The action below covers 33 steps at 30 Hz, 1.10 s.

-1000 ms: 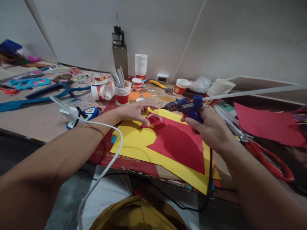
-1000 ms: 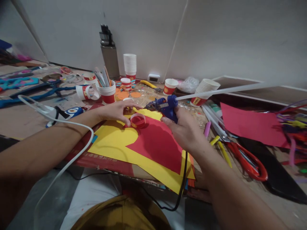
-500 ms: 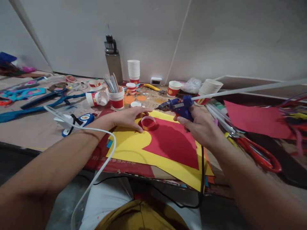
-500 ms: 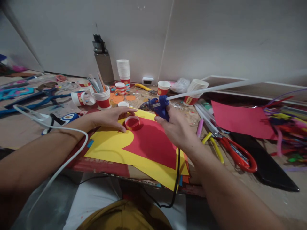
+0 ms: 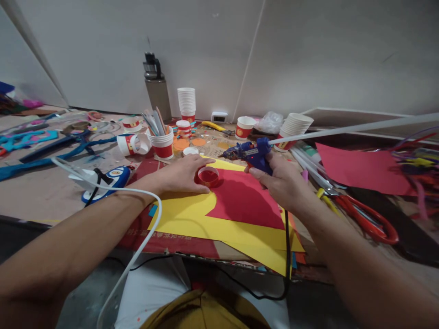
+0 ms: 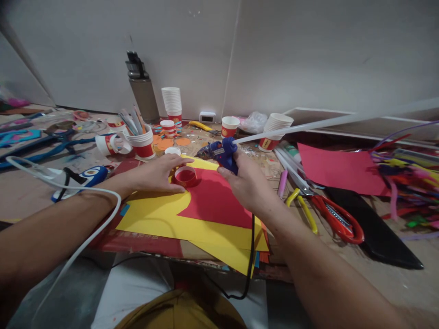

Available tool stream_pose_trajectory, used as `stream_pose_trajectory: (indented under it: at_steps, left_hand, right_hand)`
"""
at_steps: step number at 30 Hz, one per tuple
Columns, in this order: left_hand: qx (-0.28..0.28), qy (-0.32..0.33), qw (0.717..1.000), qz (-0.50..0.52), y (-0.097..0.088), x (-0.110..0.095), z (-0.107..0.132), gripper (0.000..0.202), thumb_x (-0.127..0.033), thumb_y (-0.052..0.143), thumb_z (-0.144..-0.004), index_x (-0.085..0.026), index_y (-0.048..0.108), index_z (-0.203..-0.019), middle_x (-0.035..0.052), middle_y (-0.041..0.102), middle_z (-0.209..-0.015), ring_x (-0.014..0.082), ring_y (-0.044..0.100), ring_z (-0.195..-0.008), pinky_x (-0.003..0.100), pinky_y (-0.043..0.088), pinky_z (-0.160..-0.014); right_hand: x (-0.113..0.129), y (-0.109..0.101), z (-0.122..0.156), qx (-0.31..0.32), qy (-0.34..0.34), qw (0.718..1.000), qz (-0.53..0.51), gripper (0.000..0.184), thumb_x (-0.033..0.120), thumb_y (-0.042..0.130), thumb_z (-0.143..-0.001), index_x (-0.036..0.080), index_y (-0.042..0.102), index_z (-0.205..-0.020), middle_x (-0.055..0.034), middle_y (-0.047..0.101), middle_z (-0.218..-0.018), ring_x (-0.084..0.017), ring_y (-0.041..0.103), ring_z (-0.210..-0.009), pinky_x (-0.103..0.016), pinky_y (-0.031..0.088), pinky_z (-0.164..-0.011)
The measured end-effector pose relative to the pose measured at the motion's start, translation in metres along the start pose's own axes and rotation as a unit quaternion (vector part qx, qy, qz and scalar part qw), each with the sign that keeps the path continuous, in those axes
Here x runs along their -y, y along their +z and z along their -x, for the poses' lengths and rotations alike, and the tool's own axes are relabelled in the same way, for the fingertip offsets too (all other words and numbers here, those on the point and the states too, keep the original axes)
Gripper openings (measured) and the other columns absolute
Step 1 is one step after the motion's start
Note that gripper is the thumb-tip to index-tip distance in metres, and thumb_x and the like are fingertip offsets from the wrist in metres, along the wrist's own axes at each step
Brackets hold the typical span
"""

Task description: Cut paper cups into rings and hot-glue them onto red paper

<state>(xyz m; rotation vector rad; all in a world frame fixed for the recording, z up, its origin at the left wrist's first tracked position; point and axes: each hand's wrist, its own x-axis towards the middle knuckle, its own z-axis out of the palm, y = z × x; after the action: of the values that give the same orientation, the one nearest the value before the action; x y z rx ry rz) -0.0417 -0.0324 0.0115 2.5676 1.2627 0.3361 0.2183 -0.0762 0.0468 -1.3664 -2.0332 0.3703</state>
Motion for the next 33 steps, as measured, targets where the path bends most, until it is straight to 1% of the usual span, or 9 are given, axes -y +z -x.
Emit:
stream_pose_trajectory:
  at_steps: [4, 9, 14, 18, 22, 26, 28, 30, 33]
  left_hand:
    - [0.042, 0.009, 0.999, 0.021, -0.003, 0.011, 0.000, 0.101, -0.059, 0.076, -0.060, -0.024, 0.037, -0.146, 0.0129, 0.053, -0.136, 0.0310, 0.049, -0.123, 0.038, 0.038, -0.099]
    - [0.060, 0.001, 0.998, 0.030, -0.008, 0.022, -0.002, 0.092, -0.054, 0.075, -0.064, -0.023, 0.041, -0.143, 0.0114, 0.057, -0.131, 0.0278, 0.055, -0.114, 0.034, 0.041, -0.092]
    - [0.068, -0.013, 0.997, 0.027, -0.011, 0.017, 0.000, 0.088, -0.052, 0.074, -0.066, -0.022, 0.043, -0.142, 0.0107, 0.059, -0.127, 0.0260, 0.058, -0.109, 0.032, 0.044, -0.086]
    - [0.063, -0.006, 0.998, 0.010, -0.014, 0.012, 0.002, 0.085, -0.051, 0.071, -0.068, -0.020, 0.044, -0.142, 0.0119, 0.057, -0.131, 0.0271, 0.055, -0.115, 0.033, 0.043, -0.092]
    - [0.042, -0.014, 0.999, -0.014, -0.011, 0.011, 0.001, 0.081, -0.046, 0.068, -0.070, -0.020, 0.043, -0.142, 0.0120, 0.059, -0.127, 0.0278, 0.057, -0.113, 0.035, 0.044, -0.092]
    - [-0.022, -0.035, 0.998, -0.039, 0.000, 0.003, 0.000, 0.077, -0.042, 0.067, -0.071, -0.020, 0.045, -0.141, 0.0136, 0.061, -0.121, 0.0298, 0.058, -0.111, 0.038, 0.045, -0.094]
    - [-0.058, -0.058, 0.995, -0.052, 0.006, -0.005, -0.001, 0.076, -0.041, 0.065, -0.072, -0.021, 0.043, -0.142, 0.0138, 0.062, -0.117, 0.0304, 0.059, -0.108, 0.039, 0.046, -0.091]
    - [-0.073, -0.087, 0.991, -0.066, 0.010, -0.012, -0.001, 0.077, -0.042, 0.064, -0.073, -0.021, 0.041, -0.143, 0.0140, 0.063, -0.113, 0.0305, 0.061, -0.103, 0.039, 0.048, -0.086]
    - [-0.093, -0.142, 0.982, -0.089, 0.016, -0.022, -0.002, 0.083, -0.050, 0.066, -0.071, -0.018, 0.039, -0.143, 0.0167, 0.062, -0.113, 0.0328, 0.061, -0.102, 0.039, 0.048, -0.082]
  right_hand:
    - [-0.001, 0.001, -0.001, -0.003, 0.001, 1.000, 0.003, 0.036, 0.028, 0.055, -0.085, 0.017, 0.058, -0.119, -0.0080, 0.069, -0.097, -0.024, 0.063, -0.082, -0.038, 0.051, -0.073]
    - [-0.001, 0.001, 0.000, -0.005, 0.003, 1.000, -0.011, 0.036, 0.027, 0.056, -0.084, 0.017, 0.059, -0.118, -0.0084, 0.068, -0.098, -0.024, 0.062, -0.083, -0.036, 0.051, -0.073]
    - [-0.001, 0.002, 0.000, -0.001, 0.019, 1.000, -0.014, 0.031, 0.027, 0.056, -0.083, 0.016, 0.061, -0.112, -0.0094, 0.068, -0.097, -0.025, 0.062, -0.085, -0.038, 0.051, -0.075]
    - [-0.001, 0.002, 0.000, -0.005, 0.029, 1.000, -0.001, 0.030, 0.028, 0.057, -0.083, 0.015, 0.062, -0.109, -0.0101, 0.069, -0.097, -0.026, 0.062, -0.087, -0.039, 0.050, -0.076]
    - [-0.001, 0.001, 0.000, -0.002, 0.036, 0.999, 0.000, 0.031, 0.030, 0.057, -0.083, 0.015, 0.062, -0.109, -0.0107, 0.069, -0.099, -0.026, 0.062, -0.087, -0.040, 0.050, -0.077]
    - [-0.001, 0.002, -0.001, -0.003, 0.032, 0.999, -0.013, 0.031, 0.029, 0.057, -0.083, 0.015, 0.061, -0.110, -0.0103, 0.069, -0.101, -0.025, 0.062, -0.088, -0.040, 0.049, -0.079]
    - [-0.002, 0.003, -0.001, -0.008, 0.024, 1.000, -0.017, 0.030, 0.029, 0.058, -0.082, 0.015, 0.061, -0.109, -0.0100, 0.069, -0.101, -0.026, 0.062, -0.089, -0.040, 0.049, -0.079]
    - [-0.002, 0.003, -0.001, -0.010, 0.018, 1.000, -0.021, 0.029, 0.029, 0.058, -0.082, 0.016, 0.061, -0.109, -0.0098, 0.069, -0.102, -0.026, 0.062, -0.089, -0.040, 0.049, -0.079]
    - [-0.001, 0.003, 0.000, -0.011, 0.010, 0.999, -0.033, 0.030, 0.028, 0.058, -0.083, 0.016, 0.060, -0.110, -0.0091, 0.068, -0.101, -0.025, 0.062, -0.088, -0.038, 0.049, -0.077]
